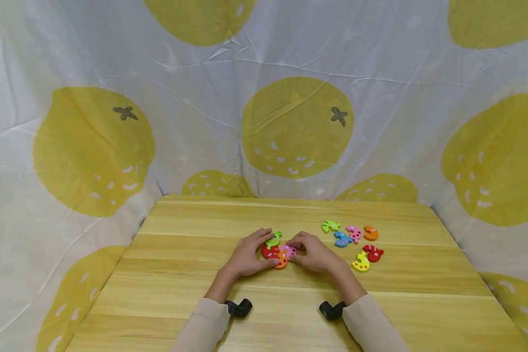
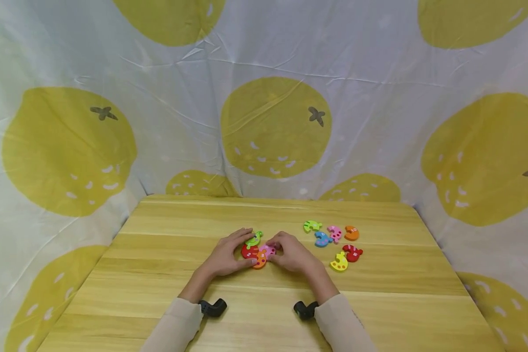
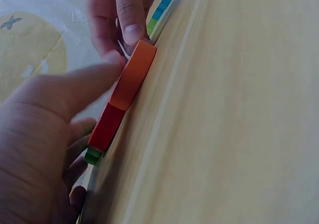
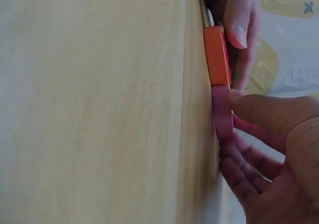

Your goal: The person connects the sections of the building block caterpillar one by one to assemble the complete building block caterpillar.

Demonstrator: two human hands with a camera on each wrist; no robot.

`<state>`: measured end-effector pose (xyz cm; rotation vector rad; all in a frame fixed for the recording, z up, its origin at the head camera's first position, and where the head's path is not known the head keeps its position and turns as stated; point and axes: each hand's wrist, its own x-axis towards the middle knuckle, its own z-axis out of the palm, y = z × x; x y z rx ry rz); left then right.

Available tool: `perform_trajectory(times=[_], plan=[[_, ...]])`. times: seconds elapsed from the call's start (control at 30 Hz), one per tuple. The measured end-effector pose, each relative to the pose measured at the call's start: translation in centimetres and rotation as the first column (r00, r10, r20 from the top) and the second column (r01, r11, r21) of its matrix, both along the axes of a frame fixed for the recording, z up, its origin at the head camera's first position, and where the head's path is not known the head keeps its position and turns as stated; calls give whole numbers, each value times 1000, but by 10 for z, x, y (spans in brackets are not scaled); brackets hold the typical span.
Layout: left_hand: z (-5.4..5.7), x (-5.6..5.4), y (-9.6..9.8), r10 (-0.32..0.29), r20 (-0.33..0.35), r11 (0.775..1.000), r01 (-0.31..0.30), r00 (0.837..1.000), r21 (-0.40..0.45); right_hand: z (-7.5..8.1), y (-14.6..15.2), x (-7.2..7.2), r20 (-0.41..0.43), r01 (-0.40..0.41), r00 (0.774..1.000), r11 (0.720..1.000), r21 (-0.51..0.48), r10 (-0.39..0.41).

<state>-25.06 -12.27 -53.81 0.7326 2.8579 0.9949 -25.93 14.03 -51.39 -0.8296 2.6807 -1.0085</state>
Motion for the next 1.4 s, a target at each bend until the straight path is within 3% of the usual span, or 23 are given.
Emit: perform_trajectory(times=[0.17, 0.3, 0.77, 1.03, 1.4], plan=[[-2, -2, 1, 2, -7, 1000, -2, 1000, 0, -8, 12, -4, 107, 36, 994, 989, -145, -20], [-1, -1, 0, 4, 2, 1000, -4, 1000, 18, -6, 22, -6, 131, 67, 991, 978, -196, -41], [-1, -2, 0, 11, 16, 1000, -11, 1000, 4, 21, 88, -27, -66, 151, 985, 982, -109, -159], [-1, -3, 0, 11, 10, 1000, -11, 1000, -4, 25, 109, -41, -54, 197, 978, 979, -55, -200], [-3, -2, 0, 8, 5, 1000, -8, 1000, 18, 16, 107, -55, 0, 231, 973, 972, 46, -231]])
